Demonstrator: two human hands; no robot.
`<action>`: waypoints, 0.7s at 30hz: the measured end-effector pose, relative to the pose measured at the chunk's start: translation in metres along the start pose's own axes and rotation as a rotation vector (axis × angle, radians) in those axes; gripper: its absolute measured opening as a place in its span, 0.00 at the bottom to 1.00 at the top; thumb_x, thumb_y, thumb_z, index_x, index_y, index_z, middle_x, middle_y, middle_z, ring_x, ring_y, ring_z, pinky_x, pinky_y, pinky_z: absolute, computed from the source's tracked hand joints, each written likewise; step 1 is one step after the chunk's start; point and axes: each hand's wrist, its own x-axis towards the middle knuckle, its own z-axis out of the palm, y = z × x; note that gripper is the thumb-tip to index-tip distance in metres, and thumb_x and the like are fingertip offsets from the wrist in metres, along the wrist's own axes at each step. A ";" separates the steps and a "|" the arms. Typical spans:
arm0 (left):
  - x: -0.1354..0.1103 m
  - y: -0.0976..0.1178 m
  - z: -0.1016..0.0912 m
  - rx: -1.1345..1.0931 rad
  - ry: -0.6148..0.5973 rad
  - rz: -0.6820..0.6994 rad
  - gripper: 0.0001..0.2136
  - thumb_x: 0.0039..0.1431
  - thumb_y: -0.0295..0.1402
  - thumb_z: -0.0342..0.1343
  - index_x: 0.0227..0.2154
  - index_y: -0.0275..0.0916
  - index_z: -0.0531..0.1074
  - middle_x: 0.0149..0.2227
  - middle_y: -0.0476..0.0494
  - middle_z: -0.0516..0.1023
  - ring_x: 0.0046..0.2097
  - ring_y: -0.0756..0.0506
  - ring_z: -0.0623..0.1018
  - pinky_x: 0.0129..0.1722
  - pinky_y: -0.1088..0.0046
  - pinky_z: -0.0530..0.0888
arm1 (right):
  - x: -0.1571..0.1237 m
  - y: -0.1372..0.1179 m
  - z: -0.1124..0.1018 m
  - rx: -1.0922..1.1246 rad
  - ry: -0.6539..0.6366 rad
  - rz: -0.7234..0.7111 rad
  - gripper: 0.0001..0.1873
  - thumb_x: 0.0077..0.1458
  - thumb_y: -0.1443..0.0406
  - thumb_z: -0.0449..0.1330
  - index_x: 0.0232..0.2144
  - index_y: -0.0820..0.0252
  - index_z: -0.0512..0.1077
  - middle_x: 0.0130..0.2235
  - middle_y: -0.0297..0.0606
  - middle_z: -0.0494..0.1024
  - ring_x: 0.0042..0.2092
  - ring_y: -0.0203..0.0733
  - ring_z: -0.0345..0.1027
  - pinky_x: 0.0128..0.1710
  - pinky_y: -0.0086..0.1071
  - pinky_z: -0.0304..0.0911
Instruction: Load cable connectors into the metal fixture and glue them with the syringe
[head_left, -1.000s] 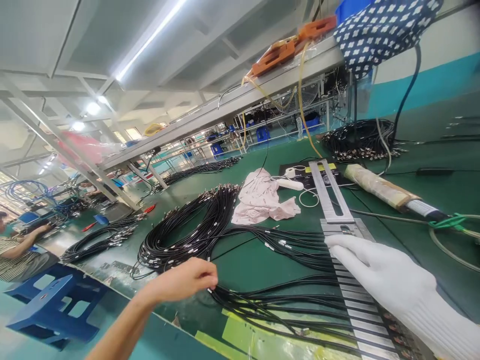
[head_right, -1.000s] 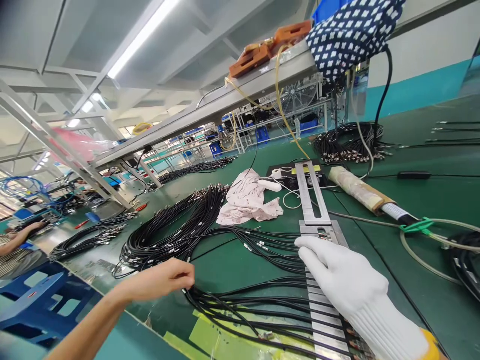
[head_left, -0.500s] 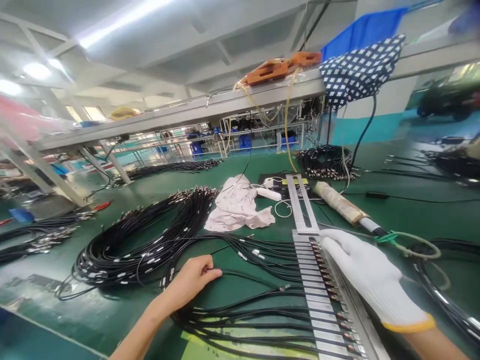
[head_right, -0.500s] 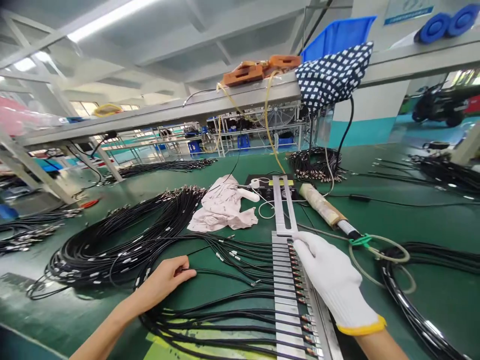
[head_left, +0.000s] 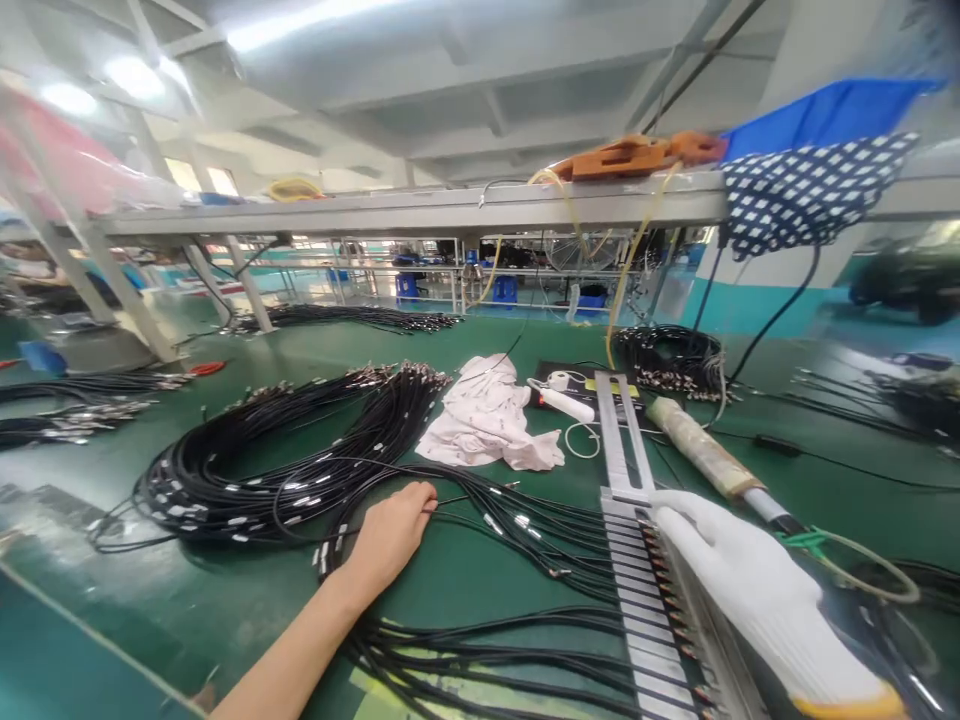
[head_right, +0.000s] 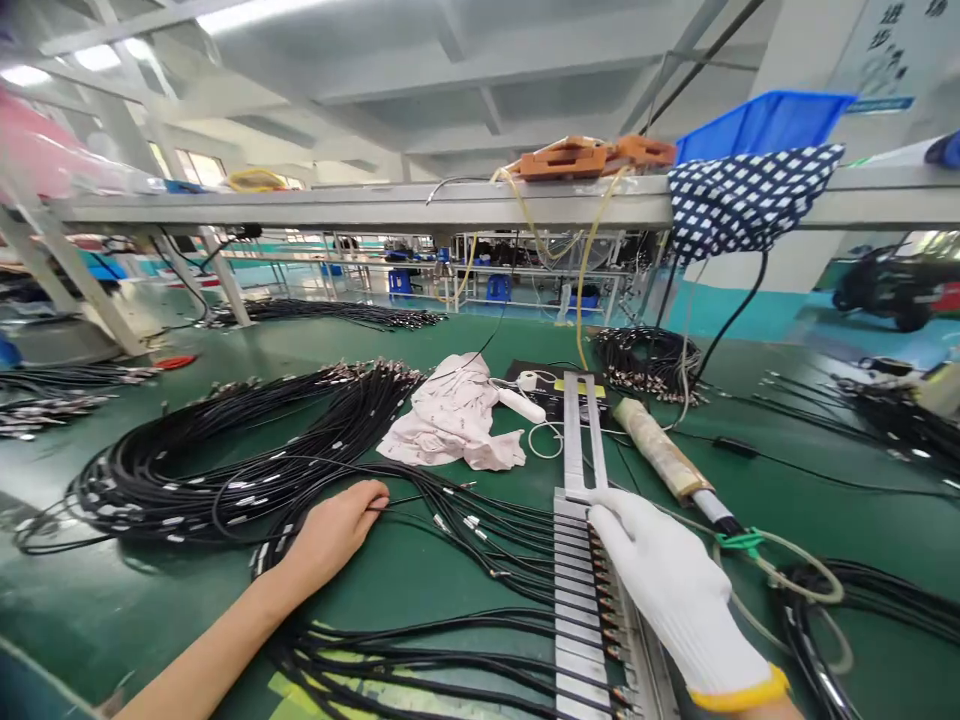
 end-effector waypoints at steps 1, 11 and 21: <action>0.001 -0.002 0.003 -0.006 -0.009 0.009 0.10 0.68 0.30 0.42 0.39 0.40 0.69 0.41 0.41 0.78 0.42 0.40 0.77 0.39 0.67 0.65 | 0.003 -0.005 -0.003 -0.003 -0.037 -0.015 0.24 0.62 0.52 0.47 0.45 0.48 0.80 0.49 0.34 0.80 0.48 0.53 0.76 0.45 0.43 0.72; 0.002 -0.012 0.028 -0.101 -0.019 0.061 0.07 0.65 0.26 0.44 0.36 0.41 0.67 0.39 0.47 0.76 0.40 0.43 0.75 0.39 0.69 0.63 | 0.054 -0.015 0.041 -0.448 -0.389 -0.428 0.15 0.68 0.65 0.48 0.35 0.58 0.73 0.44 0.40 0.75 0.48 0.49 0.69 0.49 0.39 0.61; -0.002 0.002 0.020 -0.130 -0.035 0.062 0.08 0.63 0.25 0.44 0.35 0.40 0.68 0.38 0.45 0.77 0.39 0.42 0.75 0.37 0.69 0.62 | 0.077 0.006 0.044 -0.287 -0.464 -0.313 0.16 0.64 0.59 0.49 0.39 0.55 0.76 0.48 0.41 0.77 0.50 0.50 0.70 0.52 0.41 0.62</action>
